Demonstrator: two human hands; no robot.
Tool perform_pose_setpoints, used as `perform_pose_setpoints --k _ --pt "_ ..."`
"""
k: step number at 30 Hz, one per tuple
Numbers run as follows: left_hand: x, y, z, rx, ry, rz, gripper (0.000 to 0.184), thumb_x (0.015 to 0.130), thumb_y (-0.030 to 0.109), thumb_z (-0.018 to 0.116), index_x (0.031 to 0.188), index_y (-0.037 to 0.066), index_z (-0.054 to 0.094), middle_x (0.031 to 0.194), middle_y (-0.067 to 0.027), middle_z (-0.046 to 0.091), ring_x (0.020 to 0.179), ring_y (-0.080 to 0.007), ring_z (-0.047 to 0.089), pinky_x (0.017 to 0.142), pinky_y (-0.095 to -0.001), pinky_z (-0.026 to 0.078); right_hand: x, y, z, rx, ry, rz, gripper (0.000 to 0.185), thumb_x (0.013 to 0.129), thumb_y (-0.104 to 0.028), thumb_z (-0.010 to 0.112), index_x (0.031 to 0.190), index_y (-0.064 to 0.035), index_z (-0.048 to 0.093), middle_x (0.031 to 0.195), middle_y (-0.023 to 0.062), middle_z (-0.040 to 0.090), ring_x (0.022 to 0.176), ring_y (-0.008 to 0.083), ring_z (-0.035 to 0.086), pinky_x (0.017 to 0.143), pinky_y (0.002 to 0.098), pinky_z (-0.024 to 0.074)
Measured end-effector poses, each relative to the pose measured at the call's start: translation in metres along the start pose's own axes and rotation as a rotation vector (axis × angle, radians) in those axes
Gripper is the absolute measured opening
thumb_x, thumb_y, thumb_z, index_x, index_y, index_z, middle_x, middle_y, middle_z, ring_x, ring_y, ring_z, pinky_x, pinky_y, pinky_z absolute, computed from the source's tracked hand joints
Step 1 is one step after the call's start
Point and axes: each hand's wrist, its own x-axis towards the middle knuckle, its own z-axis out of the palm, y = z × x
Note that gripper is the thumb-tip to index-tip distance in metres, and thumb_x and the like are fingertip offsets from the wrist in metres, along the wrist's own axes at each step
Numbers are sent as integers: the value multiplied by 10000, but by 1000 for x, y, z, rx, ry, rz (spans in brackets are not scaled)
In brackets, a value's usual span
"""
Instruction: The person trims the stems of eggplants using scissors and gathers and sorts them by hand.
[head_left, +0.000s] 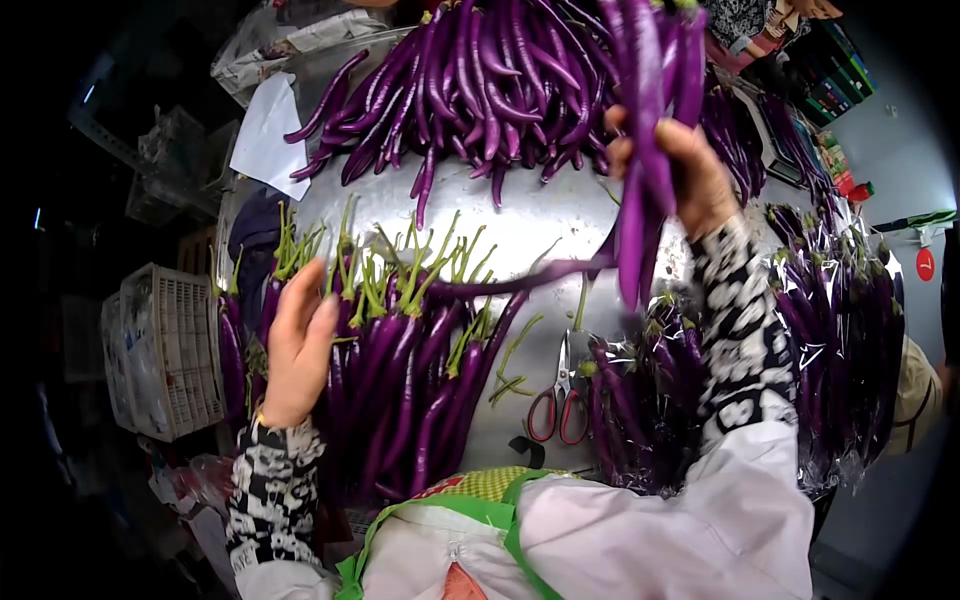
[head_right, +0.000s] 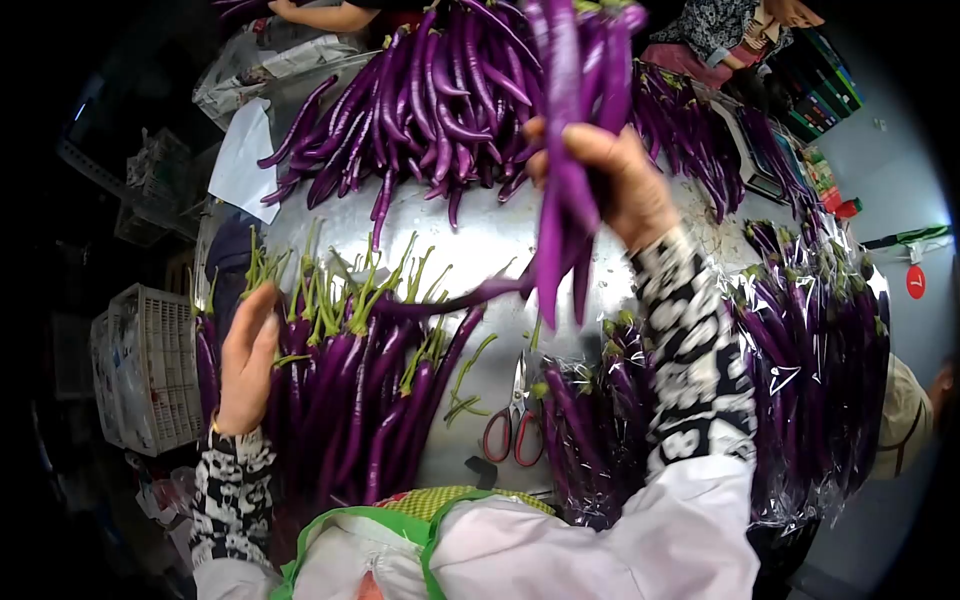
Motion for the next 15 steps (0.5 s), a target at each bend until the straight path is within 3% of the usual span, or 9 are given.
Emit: perform_pose_setpoints --k 3,5,7,9,11,12,13,14,15 --pt "-42 -51 -29 1 164 -237 390 981 133 527 1330 -30 466 1311 -134 533 1211 -207 509 1043 -319 376 46 -19 -84 -312 132 76 434 773 -228 778 1064 27 581 904 100 677 720 171 658 699 313 582" --pt "-72 -66 -42 105 155 -330 371 976 126 534 1313 -20 482 1283 -129 554 1214 -208 508 1038 -327 384 74 -29 -117 -452 231 71 329 798 -163 767 1030 9 609 886 66 680 714 143 652 678 280 569" --pt "-98 -89 -45 191 172 -306 369 974 130 538 1311 -12 486 1283 -125 549 1204 -215 516 1037 -339 387 103 -24 -157 -493 338 26 432 715 -141 838 1059 -4 615 955 73 686 830 161 662 784 283 532" --pt "-116 -96 -40 201 247 -438 374 967 119 546 1313 -8 485 1282 -125 541 1185 -217 528 1028 -341 394 136 -11 -204 -595 393 -5 520 665 -162 874 1085 7 619 1002 104 682 904 189 653 866 312 503" --pt "-123 -96 -33 189 257 -518 385 962 113 549 1321 -7 480 1292 -134 526 1179 -222 532 1022 -340 396 157 -3 -230 -756 382 -3 586 652 -200 881 1119 30 612 1032 115 678 954 208 644 900 330 488" --pt "-127 -104 -32 192 222 -445 393 958 117 552 1321 -14 477 1306 -128 515 1181 -222 532 1007 -337 404 170 4 -251 -993 404 -8 661 638 -251 889 1149 54 603 1099 123 669 1013 220 631 928 342 476" --pt "-118 -81 -23 243 200 -420 413 950 122 566 1327 -18 472 1310 -131 510 1210 -236 509 1016 -337 388 178 17 -260 -1238 510 -94 686 643 -338 886 1123 76 622 1084 122 684 970 228 655 887 326 498" --pt "-116 -83 -20 344 180 -308 438 940 128 579 1338 -14 464 1312 -159 510 1242 -272 482 1040 -350 363 183 20 -271 -1242 448 224 740 652 -449 861 1084 107 631 1017 174 686 940 227 656 867 340 498" --pt "-111 -69 -18 510 125 -274 464 936 157 589 1345 -16 456 1329 -196 490 1264 -314 456 1067 -365 336 197 31 -306 -1166 452 221 732 691 -517 812 1019 120 660 988 194 692 895 248 681 809 337 522"
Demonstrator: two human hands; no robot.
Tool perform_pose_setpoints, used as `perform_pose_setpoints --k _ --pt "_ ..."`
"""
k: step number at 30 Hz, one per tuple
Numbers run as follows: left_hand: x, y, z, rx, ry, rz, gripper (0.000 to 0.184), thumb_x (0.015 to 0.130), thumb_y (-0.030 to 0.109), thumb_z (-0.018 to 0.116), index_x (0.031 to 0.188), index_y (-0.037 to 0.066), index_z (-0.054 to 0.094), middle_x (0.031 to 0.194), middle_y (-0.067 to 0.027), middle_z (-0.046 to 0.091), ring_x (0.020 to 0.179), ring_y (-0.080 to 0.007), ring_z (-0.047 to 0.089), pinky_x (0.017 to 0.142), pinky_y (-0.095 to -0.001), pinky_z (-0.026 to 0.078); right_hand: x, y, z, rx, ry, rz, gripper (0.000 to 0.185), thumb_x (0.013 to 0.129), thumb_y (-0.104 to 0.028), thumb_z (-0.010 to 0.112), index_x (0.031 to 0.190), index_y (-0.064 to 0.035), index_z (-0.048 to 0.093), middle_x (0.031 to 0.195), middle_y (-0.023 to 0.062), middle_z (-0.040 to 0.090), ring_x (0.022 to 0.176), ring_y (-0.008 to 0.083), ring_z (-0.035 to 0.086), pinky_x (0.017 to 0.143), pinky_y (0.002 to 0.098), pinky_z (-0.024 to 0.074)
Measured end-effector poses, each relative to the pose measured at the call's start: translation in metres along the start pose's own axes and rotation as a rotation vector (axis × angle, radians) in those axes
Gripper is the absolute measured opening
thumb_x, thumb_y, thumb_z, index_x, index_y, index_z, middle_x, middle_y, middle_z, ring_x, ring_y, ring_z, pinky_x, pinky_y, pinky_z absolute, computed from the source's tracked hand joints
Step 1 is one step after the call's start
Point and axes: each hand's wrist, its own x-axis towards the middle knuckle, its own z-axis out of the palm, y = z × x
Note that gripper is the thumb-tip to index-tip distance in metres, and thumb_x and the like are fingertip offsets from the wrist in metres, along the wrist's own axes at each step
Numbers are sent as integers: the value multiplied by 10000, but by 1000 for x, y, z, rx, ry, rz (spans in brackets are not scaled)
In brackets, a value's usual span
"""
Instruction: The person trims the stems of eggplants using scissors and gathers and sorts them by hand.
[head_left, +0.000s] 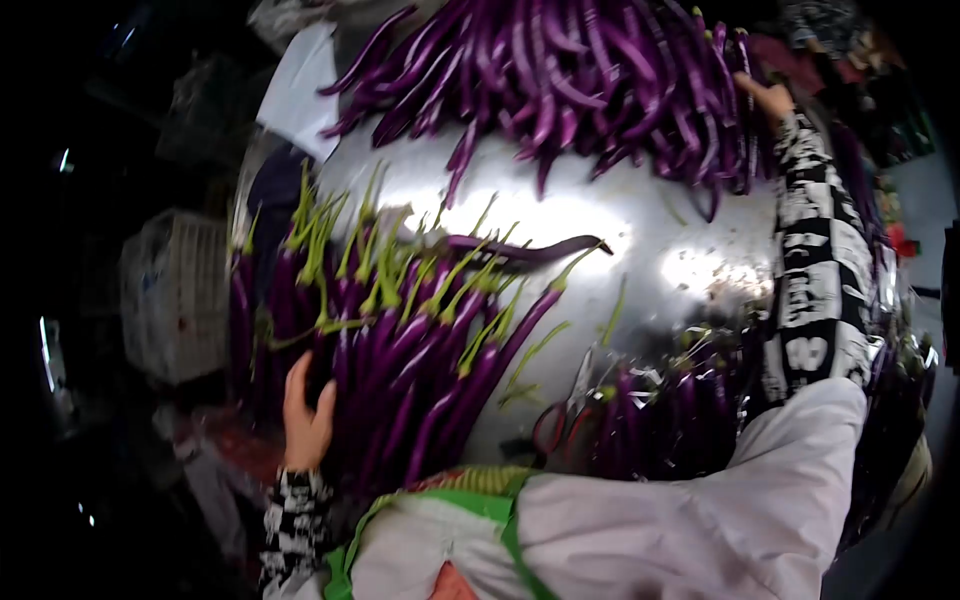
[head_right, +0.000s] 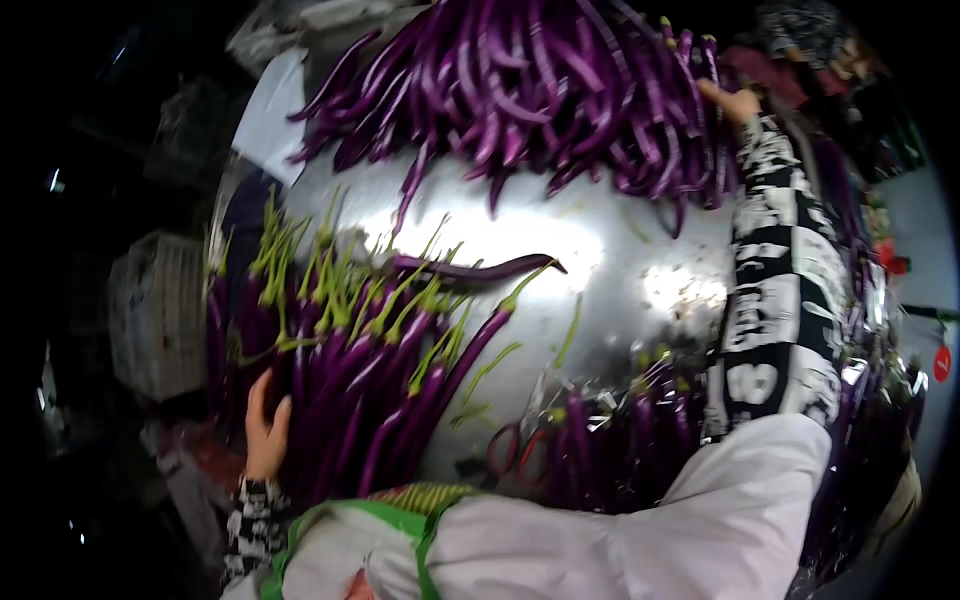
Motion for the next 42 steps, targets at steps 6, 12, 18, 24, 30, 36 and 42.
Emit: perform_pose_setpoints --k 6,12,18,24,30,36,42 --pt "11 -12 4 59 -26 8 600 939 275 601 1389 -50 373 1346 -216 450 1280 -335 432 1074 -385 336 -94 -79 58 -25 196 -431 443 852 -252 684 1188 25 605 1078 189 676 983 261 664 847 321 521" --pt "15 -27 4 68 -135 -123 897 853 487 659 1433 -88 286 1424 -296 389 1340 -387 377 1111 -411 295 -302 -140 159 -176 -524 -858 493 764 -133 670 1230 -18 559 1130 146 615 1069 325 593 953 370 477" --pt "6 -35 -16 -5 -251 -260 1046 795 587 672 1450 -98 228 1404 -326 407 1328 -393 410 1095 -428 329 -353 -137 216 -514 -399 -691 216 818 -263 675 903 -90 579 864 105 654 895 311 633 818 477 424" --pt "-13 -68 -20 -403 -404 -329 875 748 448 805 1324 -106 446 959 -61 570 900 -128 528 797 -270 440 -384 -159 141 -168 13 -378 268 893 -263 639 878 -17 532 726 168 614 650 324 613 583 427 485" --pt "-15 -83 -8 -654 -512 -326 652 929 423 623 1318 -74 460 1135 -86 575 1036 -120 513 911 -262 418 -534 -195 175 1197 -551 438 255 846 -108 705 998 -15 523 872 88 610 682 145 630 545 218 522" --pt "-11 -64 -21 -600 -272 -234 282 939 303 630 977 32 562 809 11 579 710 -48 496 611 -217 400 -600 -215 259 1345 -543 325 331 909 -101 626 1199 -53 474 1072 35 564 966 139 570 780 311 512" --pt "28 -36 -51 -131 -291 73 325 958 295 570 1072 -8 541 803 -94 619 632 -166 602 580 -307 481 -596 -241 258 1199 -605 409 396 888 -105 647 1215 4 453 1119 91 590 993 154 573 809 315 499"
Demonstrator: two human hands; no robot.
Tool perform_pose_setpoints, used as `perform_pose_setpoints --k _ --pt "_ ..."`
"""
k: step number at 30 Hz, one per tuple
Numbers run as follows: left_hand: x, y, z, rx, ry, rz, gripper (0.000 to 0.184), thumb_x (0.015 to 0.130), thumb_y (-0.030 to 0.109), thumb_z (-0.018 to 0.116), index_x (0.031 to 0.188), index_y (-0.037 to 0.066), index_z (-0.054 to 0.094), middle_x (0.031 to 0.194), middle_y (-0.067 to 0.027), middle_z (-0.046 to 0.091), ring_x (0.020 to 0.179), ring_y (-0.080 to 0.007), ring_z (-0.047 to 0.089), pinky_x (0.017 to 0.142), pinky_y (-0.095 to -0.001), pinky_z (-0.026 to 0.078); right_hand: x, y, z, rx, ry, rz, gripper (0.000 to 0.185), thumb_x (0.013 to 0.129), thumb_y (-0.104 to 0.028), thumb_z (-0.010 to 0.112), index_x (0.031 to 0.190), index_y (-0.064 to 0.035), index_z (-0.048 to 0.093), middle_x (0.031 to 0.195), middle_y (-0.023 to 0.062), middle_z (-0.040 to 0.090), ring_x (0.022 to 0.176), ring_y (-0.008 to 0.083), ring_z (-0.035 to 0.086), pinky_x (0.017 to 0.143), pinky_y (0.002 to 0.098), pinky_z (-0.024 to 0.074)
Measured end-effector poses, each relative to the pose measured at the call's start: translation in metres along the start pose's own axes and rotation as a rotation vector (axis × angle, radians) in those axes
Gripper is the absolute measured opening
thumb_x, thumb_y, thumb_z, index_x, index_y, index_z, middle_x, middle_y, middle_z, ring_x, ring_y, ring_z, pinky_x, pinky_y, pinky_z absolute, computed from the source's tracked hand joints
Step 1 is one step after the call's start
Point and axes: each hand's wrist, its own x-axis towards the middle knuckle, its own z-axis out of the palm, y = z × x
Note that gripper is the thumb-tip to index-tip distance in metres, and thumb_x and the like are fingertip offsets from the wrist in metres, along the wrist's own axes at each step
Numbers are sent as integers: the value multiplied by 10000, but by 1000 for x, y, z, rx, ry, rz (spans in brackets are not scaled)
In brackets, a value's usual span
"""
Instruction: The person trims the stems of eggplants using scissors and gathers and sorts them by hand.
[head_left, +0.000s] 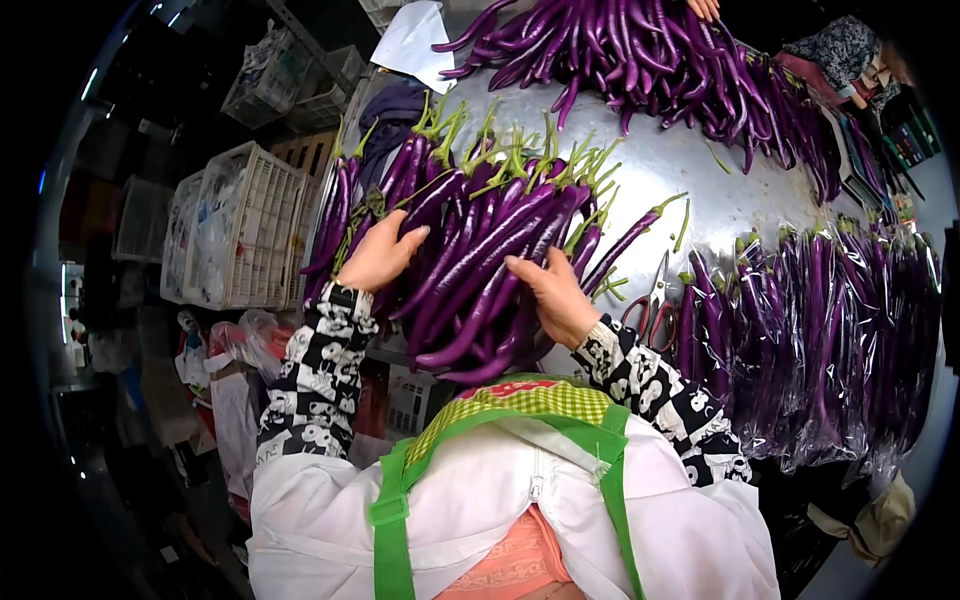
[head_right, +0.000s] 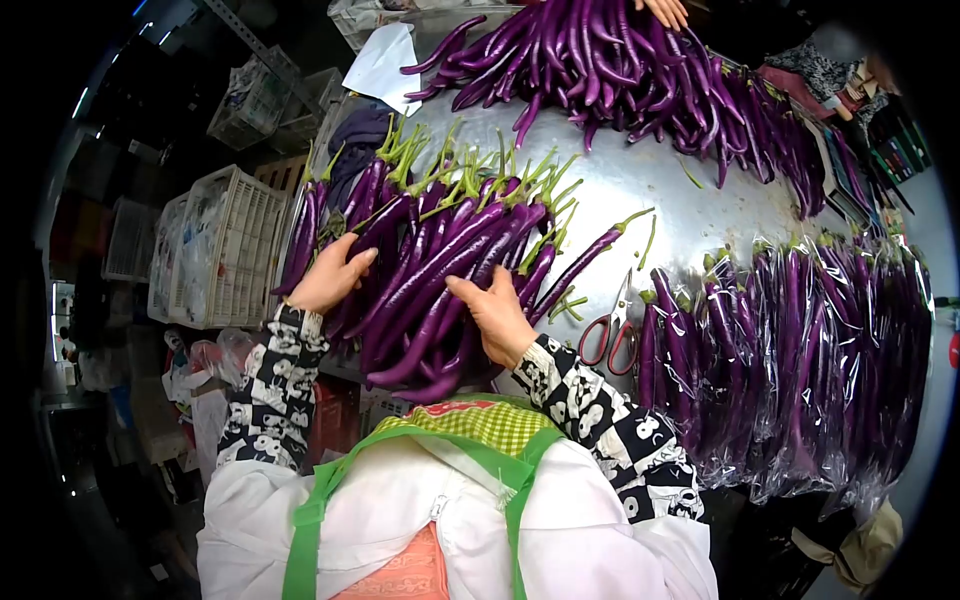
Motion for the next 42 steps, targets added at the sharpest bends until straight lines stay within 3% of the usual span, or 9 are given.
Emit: perform_pose_setpoints --k 3,6,8,10,14,17,28,36,42 --pt "18 20 12 -437 -157 -304 302 980 325 547 1126 67 490 804 -41 599 659 -106 567 538 -254 462 0 -8 9 16 -15 92 320 821 -65 716 1089 34 572 967 89 658 854 172 631 798 313 513" --pt "24 9 35 -395 -284 -227 508 908 365 663 1181 -11 457 983 -80 606 815 -121 595 666 -232 494 10 -8 2 177 -183 166 320 809 -63 729 1066 34 564 982 102 653 841 173 650 746 311 543" --pt "11 18 43 -324 -164 -236 941 826 284 769 1430 -149 191 1377 -241 438 1241 -224 481 1024 -324 412 11 -9 2 149 -172 168 315 796 -43 738 1043 32 559 985 115 659 832 185 664 711 318 563" --pt "5 24 29 -498 -320 -211 1019 794 258 800 1439 -165 133 1452 -251 348 1316 -235 407 1080 -329 350 9 -2 7 87 -88 150 312 790 -23 739 1039 42 562 993 127 667 848 193 663 722 330 566" --pt "0 31 22 -499 -287 -163 847 761 274 826 1359 -115 369 1263 -182 560 1119 -213 576 945 -317 474 1 6 22 57 -64 -17 310 796 -12 728 1056 38 566 1012 132 665 866 198 657 765 337 558" --pt "4 34 17 -758 -452 -314 460 839 162 743 1216 -3 538 1118 -74 640 999 -142 624 909 -320 513 -11 4 36 43 -57 -121 305 818 -26 712 1079 36 566 1025 114 666 886 182 643 822 322 534" --pt "-30 24 10 -976 -335 -100 863 739 181 799 1442 31 322 1324 -76 522 1211 -180 502 1032 -327 408 -31 3 55 -142 -207 -406 441 874 -161 685 1231 31 511 1181 132 621 1067 183 582 943 322 460" --pt "-30 32 14 -923 -490 -96 701 732 106 749 1362 49 447 1253 -88 583 1155 -200 564 1019 -363 437 -1 12 47 -430 -348 -579 479 849 -237 681 1216 32 534 1094 206 607 1035 314 590 937 388 455" --pt "-17 3 15 -1442 -474 -268 488 809 71 665 1271 -5 528 1128 -144 652 1003 -240 659 956 -384 514 -19 -8 55 -92 -186 -262 314 856 -45 670 1152 13 582 1057 73 656 926 138 623 841 267 507"
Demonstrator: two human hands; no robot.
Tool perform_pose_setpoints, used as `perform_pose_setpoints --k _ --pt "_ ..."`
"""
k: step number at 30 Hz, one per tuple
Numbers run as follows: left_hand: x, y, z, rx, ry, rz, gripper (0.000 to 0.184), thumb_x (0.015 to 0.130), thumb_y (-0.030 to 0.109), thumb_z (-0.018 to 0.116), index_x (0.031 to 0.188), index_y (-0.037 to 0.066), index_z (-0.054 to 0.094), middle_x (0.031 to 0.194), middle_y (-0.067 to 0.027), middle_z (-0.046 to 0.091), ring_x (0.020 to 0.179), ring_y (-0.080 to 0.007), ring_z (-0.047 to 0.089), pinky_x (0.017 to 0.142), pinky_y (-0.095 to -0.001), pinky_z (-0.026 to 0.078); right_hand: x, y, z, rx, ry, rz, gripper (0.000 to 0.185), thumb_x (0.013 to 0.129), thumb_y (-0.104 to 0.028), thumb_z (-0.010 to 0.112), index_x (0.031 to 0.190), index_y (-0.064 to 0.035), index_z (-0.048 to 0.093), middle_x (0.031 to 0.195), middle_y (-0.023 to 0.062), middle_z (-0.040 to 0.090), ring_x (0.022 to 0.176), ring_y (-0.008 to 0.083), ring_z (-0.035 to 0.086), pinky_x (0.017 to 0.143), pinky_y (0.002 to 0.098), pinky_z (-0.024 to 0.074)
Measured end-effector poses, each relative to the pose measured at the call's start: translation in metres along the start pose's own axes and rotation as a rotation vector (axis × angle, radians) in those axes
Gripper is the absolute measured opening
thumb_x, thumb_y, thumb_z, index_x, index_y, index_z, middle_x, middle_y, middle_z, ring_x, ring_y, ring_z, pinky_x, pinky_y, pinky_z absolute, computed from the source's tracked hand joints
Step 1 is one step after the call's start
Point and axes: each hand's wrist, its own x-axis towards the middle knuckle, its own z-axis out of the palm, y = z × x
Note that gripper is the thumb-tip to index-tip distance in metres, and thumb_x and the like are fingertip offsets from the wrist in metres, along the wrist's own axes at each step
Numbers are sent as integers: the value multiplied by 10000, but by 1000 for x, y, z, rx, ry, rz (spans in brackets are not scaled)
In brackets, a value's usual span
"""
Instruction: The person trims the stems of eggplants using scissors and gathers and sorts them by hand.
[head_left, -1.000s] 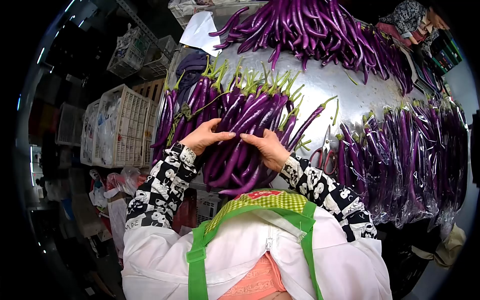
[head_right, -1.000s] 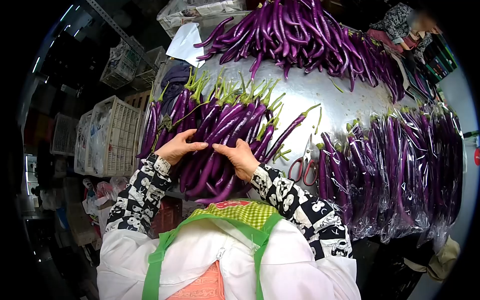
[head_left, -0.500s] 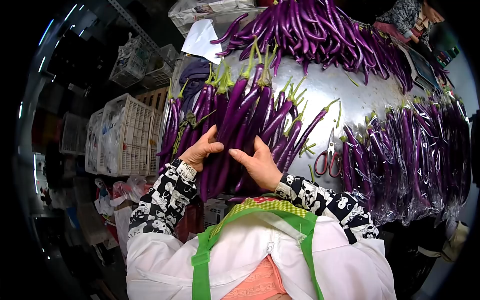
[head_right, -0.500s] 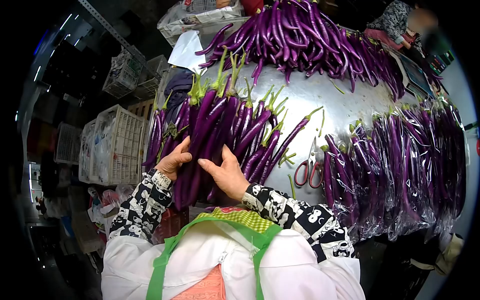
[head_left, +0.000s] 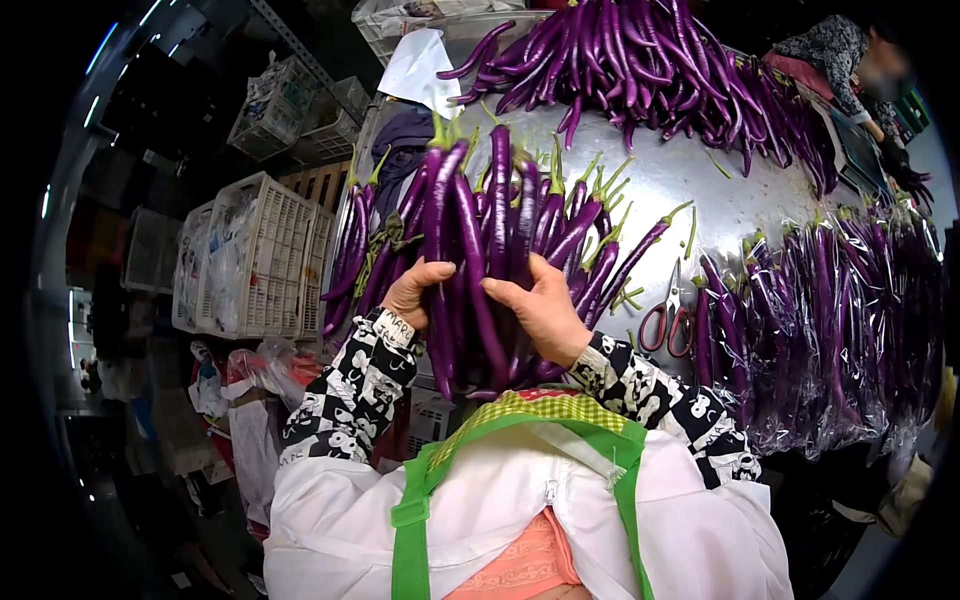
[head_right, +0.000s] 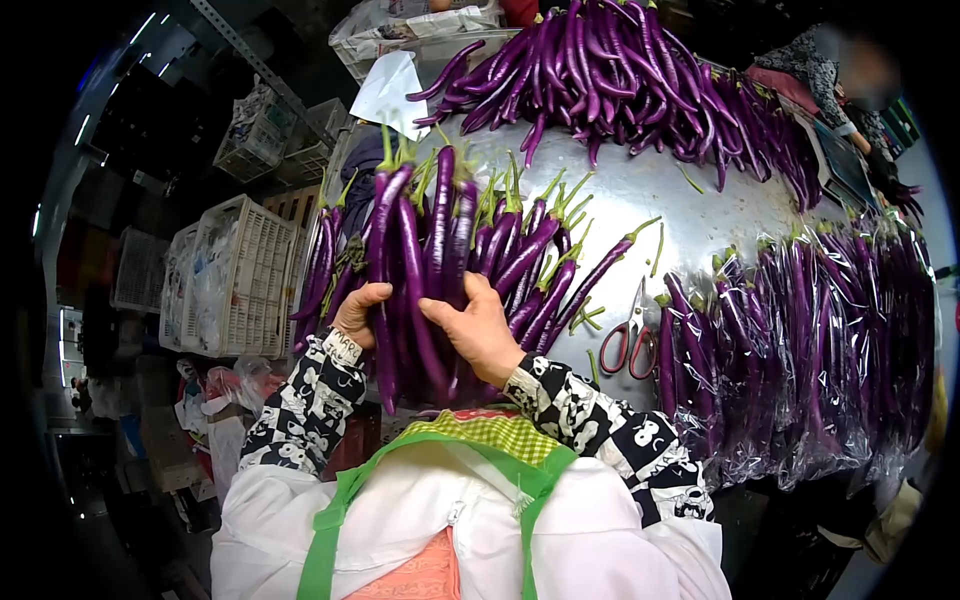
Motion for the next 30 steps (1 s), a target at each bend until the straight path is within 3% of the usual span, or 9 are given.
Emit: perform_pose_setpoints --k 4,8,9,15,18,22,25,28,30 --pt "9 -3 -14 -139 -233 -63 471 827 79 645 1261 -59 523 1154 -204 640 1026 -278 659 971 -428 512 -9 2 7 194 2 42 308 860 -38 675 1155 -3 592 1033 65 671 898 144 632 836 265 505" --pt "10 -12 -27 -51 -152 -94 436 824 92 649 1231 -38 565 1159 -174 649 1058 -280 644 973 -433 504 -9 15 1 -904 -32 -382 480 844 -318 731 1191 -30 568 1038 154 570 986 279 543 882 376 444" --pt "9 -12 -26 28 -120 -58 438 820 97 651 1228 -39 568 1166 -164 649 1064 -274 642 984 -435 495 -9 7 2 -950 -82 -353 521 835 -379 720 1206 -48 564 1021 195 513 975 340 486 868 412 408" --pt "7 -28 -61 -155 -4 13 356 797 102 665 1123 -37 630 1031 -147 695 947 -247 680 926 -409 533 -2 -4 6 -1256 106 -556 826 844 -530 634 1393 33 383 1111 183 498 1004 316 472 827 397 375" --pt "4 -25 -31 -125 53 46 308 795 101 680 1072 -31 655 963 -126 708 868 -236 695 853 -378 571 -2 -6 7 -1340 153 -716 784 848 -514 627 1344 59 428 1095 161 512 974 291 485 812 396 364" --pt "7 -22 -5 -171 63 76 225 822 121 690 1003 -9 665 894 -99 714 786 -203 704 774 -335 594 1 -12 8 -1351 162 -710 688 850 -496 627 1230 65 508 1001 148 543 909 286 503 803 403 360" --pt "17 -16 -14 -106 13 8 254 826 124 672 1037 -18 666 933 -120 711 828 -207 702 819 -359 582 5 -9 -1 -1235 223 -739 436 883 -425 611 963 -3 538 843 127 544 800 310 518 763 413 371" --pt "8 -2 10 -85 -240 -33 490 829 148 644 1255 -67 534 1078 -222 673 981 -322 672 952 -428 518 7 2 -18 -660 268 -210 404 956 -429 525 874 -34 510 775 202 617 714 401 609 673 488 456" --pt "8 4 -3 -73 -301 -27 622 820 160 658 1354 -61 428 1151 -236 640 1035 -357 649 980 -458 492 7 -3 -39 -949 269 -226 449 962 -443 515 830 -14 495 726 232 623 692 441 622 645 508 484"
